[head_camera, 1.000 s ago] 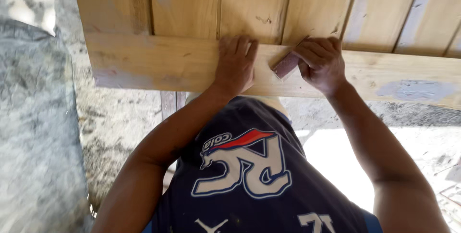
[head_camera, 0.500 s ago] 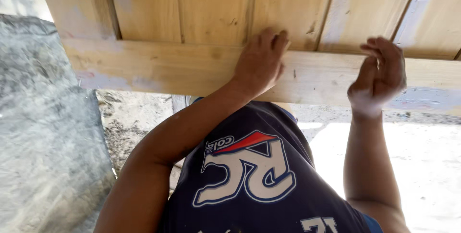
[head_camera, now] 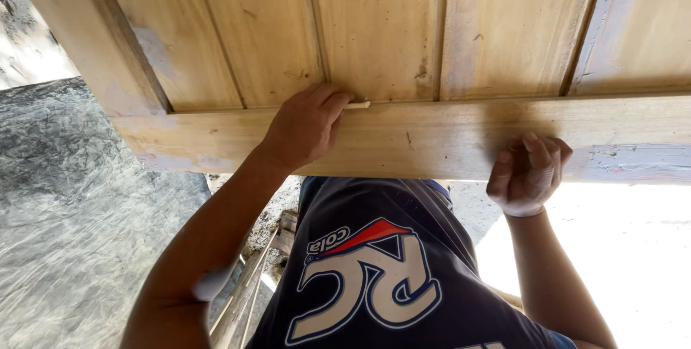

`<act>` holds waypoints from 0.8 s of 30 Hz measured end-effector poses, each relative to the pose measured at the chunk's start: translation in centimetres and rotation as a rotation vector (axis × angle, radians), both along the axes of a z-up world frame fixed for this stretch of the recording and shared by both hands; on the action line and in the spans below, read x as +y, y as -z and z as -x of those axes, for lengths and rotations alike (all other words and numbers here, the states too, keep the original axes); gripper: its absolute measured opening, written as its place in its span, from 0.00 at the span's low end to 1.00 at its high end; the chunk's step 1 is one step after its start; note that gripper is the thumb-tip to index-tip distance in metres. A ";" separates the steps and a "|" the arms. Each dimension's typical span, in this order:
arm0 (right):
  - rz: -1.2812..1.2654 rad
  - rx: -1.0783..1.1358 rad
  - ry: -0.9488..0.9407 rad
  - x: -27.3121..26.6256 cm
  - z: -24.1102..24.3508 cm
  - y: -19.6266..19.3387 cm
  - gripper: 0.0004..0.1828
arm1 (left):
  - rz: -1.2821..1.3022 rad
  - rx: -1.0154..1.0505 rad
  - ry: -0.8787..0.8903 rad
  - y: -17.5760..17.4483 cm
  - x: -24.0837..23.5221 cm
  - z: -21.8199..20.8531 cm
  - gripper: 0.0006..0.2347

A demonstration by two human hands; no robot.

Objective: The person sands the surface of a wooden structure using a sanding block. They move along the length of the wood, sanding different sections and edges repeatedly.

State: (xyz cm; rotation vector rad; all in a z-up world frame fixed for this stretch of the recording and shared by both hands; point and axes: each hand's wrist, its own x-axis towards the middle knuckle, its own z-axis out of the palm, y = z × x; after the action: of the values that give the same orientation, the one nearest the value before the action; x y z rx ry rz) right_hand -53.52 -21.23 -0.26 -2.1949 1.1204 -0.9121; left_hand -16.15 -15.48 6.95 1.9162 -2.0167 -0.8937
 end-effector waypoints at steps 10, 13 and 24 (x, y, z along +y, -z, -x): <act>-0.029 -0.015 -0.011 0.4 0.9 2.5 0.18 | -0.137 0.090 0.203 3.5 -6.2 11.5 0.13; 0.043 0.044 -0.012 0.4 1.2 2.1 0.16 | 0.019 0.039 0.212 3.4 -4.9 9.1 0.16; -0.007 0.093 -0.003 0.9 2.0 2.7 0.17 | -0.376 -0.164 -0.093 -1.8 6.8 -11.6 0.21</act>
State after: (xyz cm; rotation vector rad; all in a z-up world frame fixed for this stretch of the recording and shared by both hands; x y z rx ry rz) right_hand -55.51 -20.29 -2.98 -2.2525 1.1603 -0.8108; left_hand -4.53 -8.71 8.70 2.3286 -1.9323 -1.1968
